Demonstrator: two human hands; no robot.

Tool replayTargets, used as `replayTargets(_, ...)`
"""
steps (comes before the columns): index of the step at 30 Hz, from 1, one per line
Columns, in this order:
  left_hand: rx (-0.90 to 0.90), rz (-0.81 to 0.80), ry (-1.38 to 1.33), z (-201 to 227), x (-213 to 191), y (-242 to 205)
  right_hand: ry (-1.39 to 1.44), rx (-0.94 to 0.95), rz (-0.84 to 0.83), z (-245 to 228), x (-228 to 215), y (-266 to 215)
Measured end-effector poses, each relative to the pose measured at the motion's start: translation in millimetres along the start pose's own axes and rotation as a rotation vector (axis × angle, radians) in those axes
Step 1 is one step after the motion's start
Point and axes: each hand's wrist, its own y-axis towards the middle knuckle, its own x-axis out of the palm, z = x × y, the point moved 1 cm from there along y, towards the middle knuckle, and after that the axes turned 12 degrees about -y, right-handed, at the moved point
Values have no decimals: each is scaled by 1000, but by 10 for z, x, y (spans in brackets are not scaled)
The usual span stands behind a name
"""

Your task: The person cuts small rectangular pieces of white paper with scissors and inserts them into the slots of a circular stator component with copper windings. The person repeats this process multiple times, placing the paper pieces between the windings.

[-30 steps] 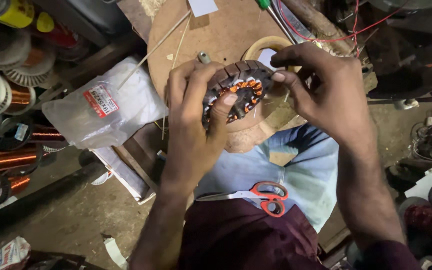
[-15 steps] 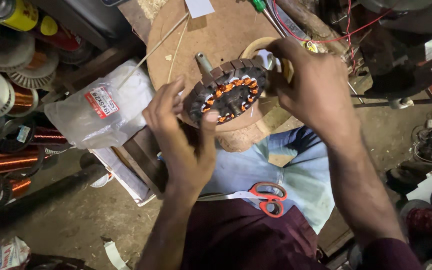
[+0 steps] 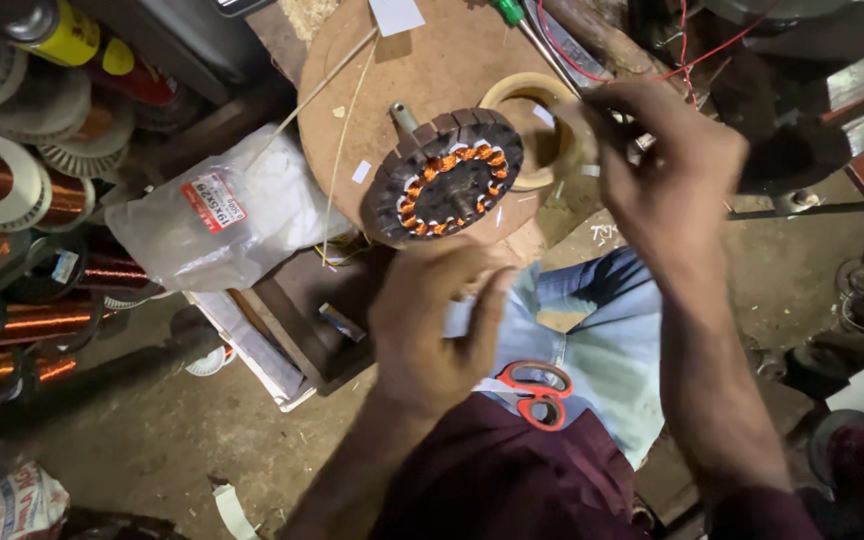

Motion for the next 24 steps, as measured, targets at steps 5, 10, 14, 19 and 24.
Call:
replayTargets(5,-96,-177,-43,33,187,45,478,148,-143,-29,-240,-693)
replayTargets(10,-194,-271,-94,-9,337,-2,515,561,-166,142,-176,-1365)
replayTargets(14,-338,-221,-190,15,364,-29,187,430,-663,311,-144,-1728)
replayTargets(19,-584,-143,-398,4,437,-48,141,57,-932,187,45,-2133)
replayTargets(24,-622,-42,-601,17,532,1,59,19,-924,96,77,-2191)
